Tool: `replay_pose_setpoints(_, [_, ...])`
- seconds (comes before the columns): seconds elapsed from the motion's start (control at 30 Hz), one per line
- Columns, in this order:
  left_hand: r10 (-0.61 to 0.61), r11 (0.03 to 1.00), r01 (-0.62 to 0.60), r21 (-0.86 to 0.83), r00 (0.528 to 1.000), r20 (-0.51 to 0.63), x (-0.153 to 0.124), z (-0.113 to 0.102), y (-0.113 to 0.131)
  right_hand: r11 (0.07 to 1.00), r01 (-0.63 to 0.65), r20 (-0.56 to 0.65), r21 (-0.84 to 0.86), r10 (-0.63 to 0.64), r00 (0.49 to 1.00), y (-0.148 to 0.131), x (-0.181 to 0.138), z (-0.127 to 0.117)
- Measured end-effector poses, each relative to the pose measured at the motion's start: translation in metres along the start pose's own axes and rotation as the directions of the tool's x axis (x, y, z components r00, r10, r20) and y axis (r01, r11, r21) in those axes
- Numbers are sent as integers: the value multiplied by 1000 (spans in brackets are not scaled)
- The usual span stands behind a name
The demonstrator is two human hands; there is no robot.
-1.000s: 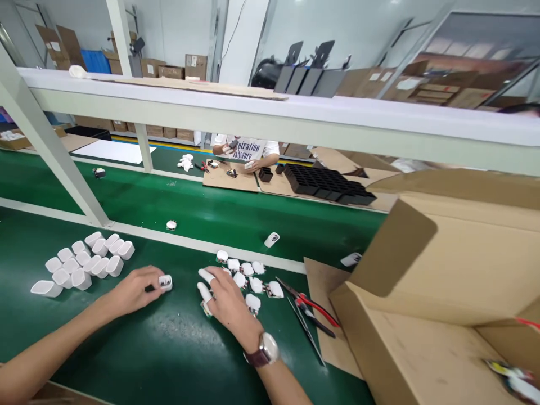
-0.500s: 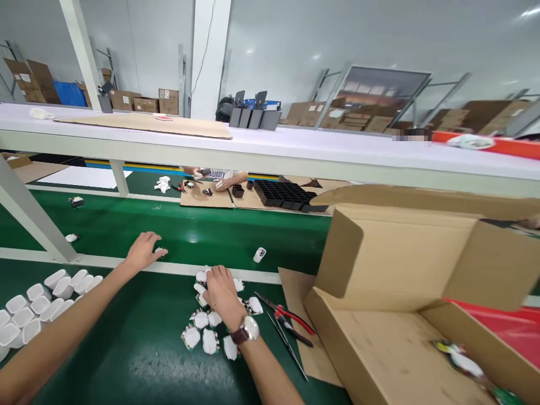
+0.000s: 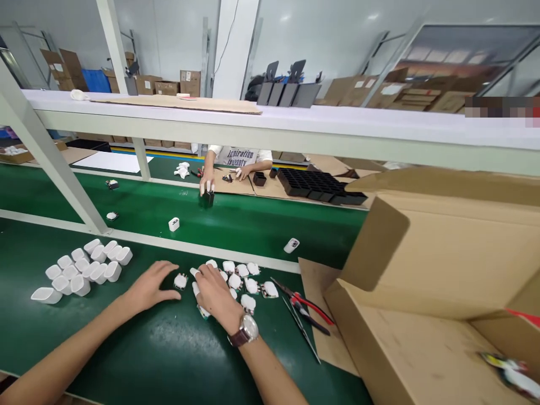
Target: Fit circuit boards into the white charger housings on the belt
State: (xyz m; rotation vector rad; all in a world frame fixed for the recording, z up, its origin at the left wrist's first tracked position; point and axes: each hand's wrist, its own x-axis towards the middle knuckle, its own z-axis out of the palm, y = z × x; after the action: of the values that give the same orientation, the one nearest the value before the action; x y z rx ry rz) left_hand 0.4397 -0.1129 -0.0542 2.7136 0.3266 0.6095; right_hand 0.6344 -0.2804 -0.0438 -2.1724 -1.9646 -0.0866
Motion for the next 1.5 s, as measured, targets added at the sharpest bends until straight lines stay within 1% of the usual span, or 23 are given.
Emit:
replay_pose_setpoints(0.07, [-40, 998, 48, 46, 988, -148, -18, -33, -18, 1000, 5, 3, 12, -5, 1000, -11, -1, 4])
replay_pose_setpoints(0.13, [-76, 978, 119, 172, 968, -238, -34, -67, -41, 1000, -6, -6, 17, 6, 1000, -20, 3, 9])
replay_pose_setpoints(0.2, [-86, 937, 162, 310, 966, -245, -53, -92, -62, 1000, -18, -21, 21, 18, 1000, -27, 12, 17])
replay_pose_setpoints(0.23, [-87, 915, 169, 367, 969, -231, -62, -99, -70, 999, -19, -28, 25, 20, 999, -30, 16, 20])
replay_pose_setpoints(0.3, [-87, 882, 167, 440, 977, -195, -80, -103, -79, 999, 8, -30, 41, -7, 1000, -35, 23, 25])
replay_pose_setpoints(0.37, [-79, 872, 160, 463, 979, -189, -92, -99, -79, 995, 70, -21, 64, -69, 997, -38, 23, 27])
replay_pose_setpoints(0.47, [-49, 897, 133, 421, 978, -202, -95, -87, -63, 988, 132, -12, 82, -132, 991, -44, 12, 29])
replay_pose_setpoints(0.5, [-35, 913, 111, 393, 980, -197, -92, -83, -55, 990, 124, -14, 72, -123, 992, -47, 6, 31])
replay_pose_setpoints(0.57, [-5, 949, 53, 312, 988, -153, -81, -74, -37, 998, 64, -36, 20, -64, 997, -54, -5, 37])
replay_pose_setpoints(0.67, [6, 992, -3, 130, 1000, -23, -60, -58, -17, 998, -39, -104, -52, 34, 994, -63, -16, 49])
replay_pose_setpoints(0.73, [-4, 1000, 4, 2, 998, 60, -47, -44, -11, 998, -45, -116, -40, 40, 992, -64, -19, 53])
replay_pose_setpoints(0.77, [-9, 998, 14, -58, 996, 84, -42, -36, -10, 999, -39, -112, -23, 36, 993, -64, -19, 55])
replay_pose_setpoints(0.8, [-13, 993, 24, -115, 996, 91, -38, -28, -10, 999, -36, -109, -9, 35, 993, -63, -19, 56])
replay_pose_setpoints(0.87, [-40, 976, 54, -211, 997, 70, -34, -12, -13, 999, -44, -122, -4, 43, 992, -62, -19, 56])
replay_pose_setpoints(0.97, [-145, 948, 153, -278, 988, 49, -38, 5, -18, 997, -65, -166, -46, 57, 985, -60, -19, 56])
replay_pose_setpoints(1.03, [-220, 926, 230, -300, 973, 68, -44, 9, -20, 997, -58, -168, -54, 48, 985, -58, -20, 54])
replay_pose_setpoints(1.1, [-255, 905, 271, -328, 963, 92, -49, 8, -20, 999, -47, -166, -20, 43, 985, -54, -19, 51])
replay_pose_setpoints(1.2, [-251, 890, 275, -364, 961, 113, -54, 5, -18, 998, 1, -196, 61, 11, 980, -48, -17, 45])
replay_pose_setpoints(1.3, [-238, 886, 257, -386, 966, 95, -56, 8, -17, 986, 55, -273, 157, -11, 962, -45, -13, 38])
replay_pose_setpoints(1.4, [-246, 898, 251, -363, 967, 60, -55, 10, -17, 963, 52, -359, 265, 48, 932, -46, -11, 30])
replay_pose_setpoints(1.5, [-272, 899, 289, -329, 957, 96, -53, 2, -19, 940, 59, -380, 336, 78, 922, -49, -10, 20])
